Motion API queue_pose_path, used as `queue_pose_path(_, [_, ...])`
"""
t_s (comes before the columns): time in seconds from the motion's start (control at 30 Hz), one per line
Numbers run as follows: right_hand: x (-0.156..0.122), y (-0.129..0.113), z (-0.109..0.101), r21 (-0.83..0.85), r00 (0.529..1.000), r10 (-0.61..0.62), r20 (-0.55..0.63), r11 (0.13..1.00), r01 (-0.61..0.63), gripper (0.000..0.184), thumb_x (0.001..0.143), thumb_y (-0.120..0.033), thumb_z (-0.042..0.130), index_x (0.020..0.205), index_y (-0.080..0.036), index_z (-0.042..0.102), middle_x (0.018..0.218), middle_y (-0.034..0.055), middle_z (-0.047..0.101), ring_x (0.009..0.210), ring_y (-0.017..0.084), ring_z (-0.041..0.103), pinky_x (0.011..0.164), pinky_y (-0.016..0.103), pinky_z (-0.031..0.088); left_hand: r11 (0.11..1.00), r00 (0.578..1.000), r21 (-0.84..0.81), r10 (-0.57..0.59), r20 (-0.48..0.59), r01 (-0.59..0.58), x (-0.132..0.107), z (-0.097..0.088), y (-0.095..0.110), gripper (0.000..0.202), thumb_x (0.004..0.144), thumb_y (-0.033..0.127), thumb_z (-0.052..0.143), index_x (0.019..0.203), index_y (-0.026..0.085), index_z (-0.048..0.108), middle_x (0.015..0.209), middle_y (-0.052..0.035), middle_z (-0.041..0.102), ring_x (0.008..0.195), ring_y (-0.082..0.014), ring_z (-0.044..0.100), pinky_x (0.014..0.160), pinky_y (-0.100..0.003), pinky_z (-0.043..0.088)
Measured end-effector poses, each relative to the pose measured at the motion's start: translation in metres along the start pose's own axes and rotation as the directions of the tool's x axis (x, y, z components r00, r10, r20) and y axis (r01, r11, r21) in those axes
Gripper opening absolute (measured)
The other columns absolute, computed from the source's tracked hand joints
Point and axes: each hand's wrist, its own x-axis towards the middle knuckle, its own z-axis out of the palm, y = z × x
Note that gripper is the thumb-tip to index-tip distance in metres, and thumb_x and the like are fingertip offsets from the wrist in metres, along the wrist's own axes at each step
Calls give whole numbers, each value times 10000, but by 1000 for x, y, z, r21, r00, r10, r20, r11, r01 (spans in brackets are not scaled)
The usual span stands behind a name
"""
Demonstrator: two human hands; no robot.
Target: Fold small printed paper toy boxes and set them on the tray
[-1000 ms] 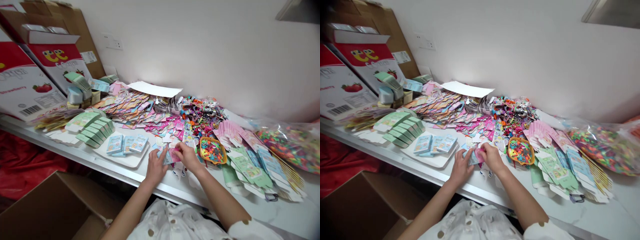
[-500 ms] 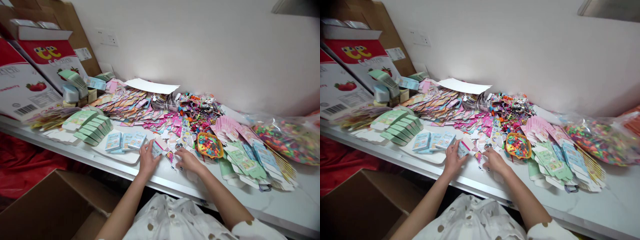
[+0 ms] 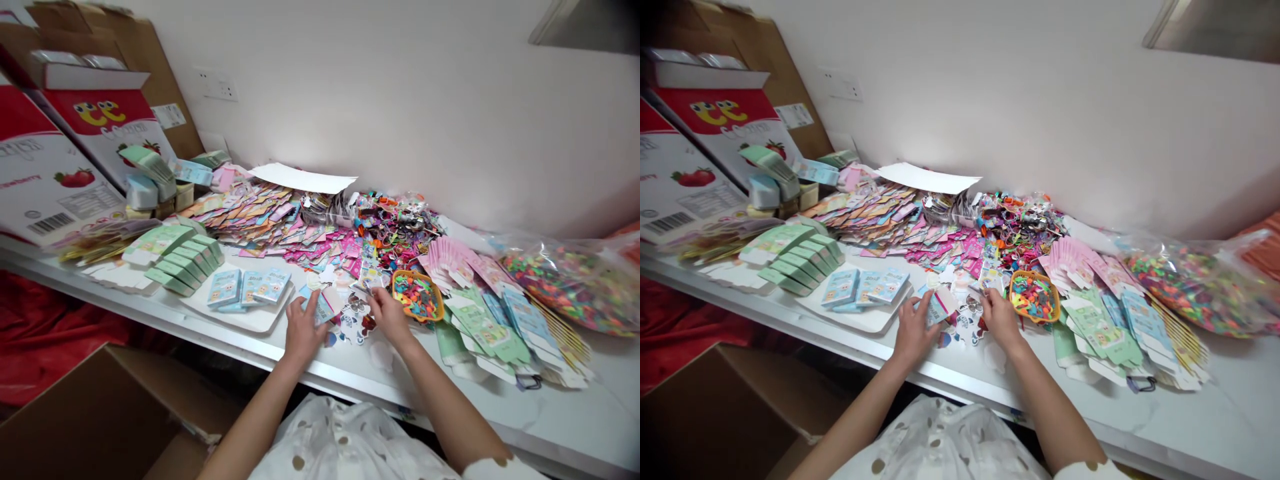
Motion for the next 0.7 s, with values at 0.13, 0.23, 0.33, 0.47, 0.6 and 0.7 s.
queue_pose_path(0.13, [-5,-27,-3,87,997,-54,47,995,50,198,874,-325,460,865,-202,614,634,-11,627,562,128,579,580,203,423,996,996,41,80,-49,-78,-1,4,9,715,680,182,607,1353,266,384,1159,-112,363,1093,-293,362,944,-457,371])
queue_pose_path(0.23, [-7,-43,4,38,980,-143,137,990,139,192,857,-247,485,771,-202,650,687,3,659,646,136,598,624,204,423,987,986,22,160,-46,-159,-2,10,13,719,677,197,615,1353,270,381,1181,-111,355,1113,-297,362,959,-481,353])
queue_pose_path(0.33, [-8,-46,6,80,944,-240,228,971,227,227,870,-193,443,897,-214,667,787,11,687,718,140,615,666,209,439,973,973,-14,229,-13,-229,-3,15,13,715,663,197,626,1338,268,403,1174,-110,366,1130,-303,359,975,-495,331])
queue_pose_path(0.47, [1,-18,-25,-25,989,-125,84,991,128,262,882,-251,443,1048,-213,641,949,34,692,831,151,629,755,229,454,987,996,-131,89,-11,-89,-3,15,9,757,675,254,637,1371,273,338,1127,-93,384,1086,-277,386,952,-450,371])
queue_pose_path(0.6, [23,34,-67,-437,984,175,28,887,-145,220,773,-224,566,945,-162,689,926,106,691,880,233,624,747,289,444,983,1000,-183,17,-3,-18,1,13,9,751,680,297,646,1367,288,340,1110,-81,387,1080,-272,388,945,-434,380])
queue_pose_path(0.7, [32,62,-80,-500,961,266,71,843,-196,161,712,-184,599,816,-153,718,764,103,699,761,239,635,660,281,433,981,1000,-192,29,1,-28,2,16,11,749,689,323,643,1372,278,337,1106,-84,391,1071,-269,396,944,-432,378])
